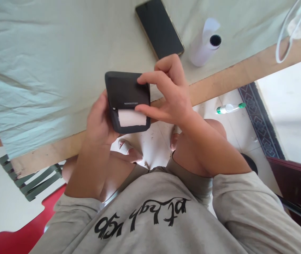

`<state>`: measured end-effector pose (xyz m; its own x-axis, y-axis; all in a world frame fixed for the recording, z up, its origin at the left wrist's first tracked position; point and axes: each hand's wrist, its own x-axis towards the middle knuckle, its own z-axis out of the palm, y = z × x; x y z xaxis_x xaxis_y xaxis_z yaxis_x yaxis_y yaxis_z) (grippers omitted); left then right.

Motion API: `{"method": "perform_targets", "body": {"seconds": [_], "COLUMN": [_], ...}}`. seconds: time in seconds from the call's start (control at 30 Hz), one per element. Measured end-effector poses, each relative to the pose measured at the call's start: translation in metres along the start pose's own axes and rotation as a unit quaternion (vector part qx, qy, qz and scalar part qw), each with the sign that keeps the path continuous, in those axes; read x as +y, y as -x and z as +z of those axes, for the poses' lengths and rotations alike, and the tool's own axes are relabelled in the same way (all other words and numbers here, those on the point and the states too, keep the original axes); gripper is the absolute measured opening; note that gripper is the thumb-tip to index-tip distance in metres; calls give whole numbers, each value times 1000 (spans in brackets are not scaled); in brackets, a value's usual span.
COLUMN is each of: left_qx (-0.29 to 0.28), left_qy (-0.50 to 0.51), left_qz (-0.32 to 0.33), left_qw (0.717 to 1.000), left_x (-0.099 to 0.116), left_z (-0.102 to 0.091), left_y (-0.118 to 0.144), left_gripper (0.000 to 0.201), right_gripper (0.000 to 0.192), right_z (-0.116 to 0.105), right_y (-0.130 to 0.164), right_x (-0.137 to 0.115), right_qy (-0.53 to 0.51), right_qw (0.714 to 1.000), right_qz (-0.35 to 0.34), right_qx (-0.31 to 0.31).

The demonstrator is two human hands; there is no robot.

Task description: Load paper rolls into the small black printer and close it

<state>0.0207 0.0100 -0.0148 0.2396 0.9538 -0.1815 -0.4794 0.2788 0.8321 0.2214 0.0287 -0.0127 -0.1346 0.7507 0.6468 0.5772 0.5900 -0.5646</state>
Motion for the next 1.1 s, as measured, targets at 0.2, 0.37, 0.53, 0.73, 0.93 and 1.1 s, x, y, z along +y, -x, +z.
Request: {"method": "perform_targets", "body": {"seconds": [0.2,0.37,0.53,0.73,0.93,1.1], "left_qx": [-1,17,2,7,-5,3], "left_qy": [-29,-47,-40,-51,-72,-47], "left_qz": [5,17,12,-12,-19,-11], "left_qw": [1000,999,999,999,997,999], "left_x": [-3,-1,1,2,1,1], "left_z": [-2,0,1,1,-2,-6], "left_y": [-2,1,3,2,2,3], "left_gripper": [35,38,33,36,38,30], "right_gripper": [32,25,25,14,27,35], "right_z": [15,13,2,-10,-17,-26], "right_y": [-2,-10,-19,-24,-28,-28], "right_x": [-28,-30,-33,-36,-36,-12], "right_qy": [-82,-91,76,201,106,-278], "right_qw": [981,982,990,947,955,912], "right_qz": [127,111,62,39,88,189], "right_qx": [118,124,-98,-246,-262,-235]}}
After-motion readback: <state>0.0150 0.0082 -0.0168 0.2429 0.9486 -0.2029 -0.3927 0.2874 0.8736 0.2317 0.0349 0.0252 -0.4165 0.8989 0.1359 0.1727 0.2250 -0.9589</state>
